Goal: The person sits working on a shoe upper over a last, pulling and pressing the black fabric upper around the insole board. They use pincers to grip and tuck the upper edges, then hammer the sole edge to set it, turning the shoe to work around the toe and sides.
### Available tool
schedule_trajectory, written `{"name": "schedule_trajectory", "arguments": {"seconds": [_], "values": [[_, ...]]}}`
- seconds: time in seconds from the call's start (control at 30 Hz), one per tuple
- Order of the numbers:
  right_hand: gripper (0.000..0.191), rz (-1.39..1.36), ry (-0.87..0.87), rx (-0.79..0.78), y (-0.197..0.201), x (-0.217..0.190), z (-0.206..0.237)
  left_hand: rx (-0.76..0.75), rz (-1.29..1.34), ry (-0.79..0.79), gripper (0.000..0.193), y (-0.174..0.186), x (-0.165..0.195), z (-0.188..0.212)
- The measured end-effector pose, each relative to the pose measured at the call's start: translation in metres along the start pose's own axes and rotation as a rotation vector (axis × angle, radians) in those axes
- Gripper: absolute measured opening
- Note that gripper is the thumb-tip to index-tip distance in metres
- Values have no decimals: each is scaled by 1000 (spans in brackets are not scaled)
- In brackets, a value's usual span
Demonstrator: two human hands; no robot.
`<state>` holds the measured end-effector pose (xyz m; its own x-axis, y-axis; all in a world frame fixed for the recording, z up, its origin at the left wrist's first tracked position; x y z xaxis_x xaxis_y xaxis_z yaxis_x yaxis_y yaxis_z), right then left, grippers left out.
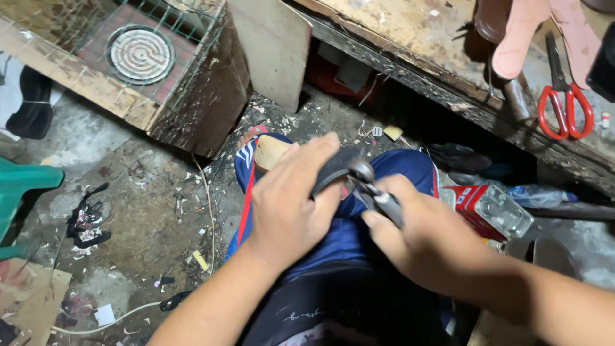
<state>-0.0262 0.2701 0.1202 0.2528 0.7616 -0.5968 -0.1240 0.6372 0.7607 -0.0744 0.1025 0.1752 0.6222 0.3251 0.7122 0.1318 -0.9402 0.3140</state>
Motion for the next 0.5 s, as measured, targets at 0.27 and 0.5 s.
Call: {"name": "schedule_trajectory", "arguments": {"seconds": [0.27,0.5], "values": [[37,-15,379,313,-3,-54,-40,55,111,244,40,14,-38,-25],[42,193,196,128,27,-41,-44,-58,310,359,43,-39,-66,-9]]}}
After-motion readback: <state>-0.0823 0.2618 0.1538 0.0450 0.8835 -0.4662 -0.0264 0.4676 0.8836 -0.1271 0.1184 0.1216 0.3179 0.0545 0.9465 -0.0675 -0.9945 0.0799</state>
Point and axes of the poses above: each hand's wrist, its own z-axis away from the middle knuckle, its own y-axis out of the back of the hand, x = y × z, the point moved 10 cm from there along -z, towards the middle knuckle, and after that the axes turned 11 degrees about x, right-handed, at the moved point
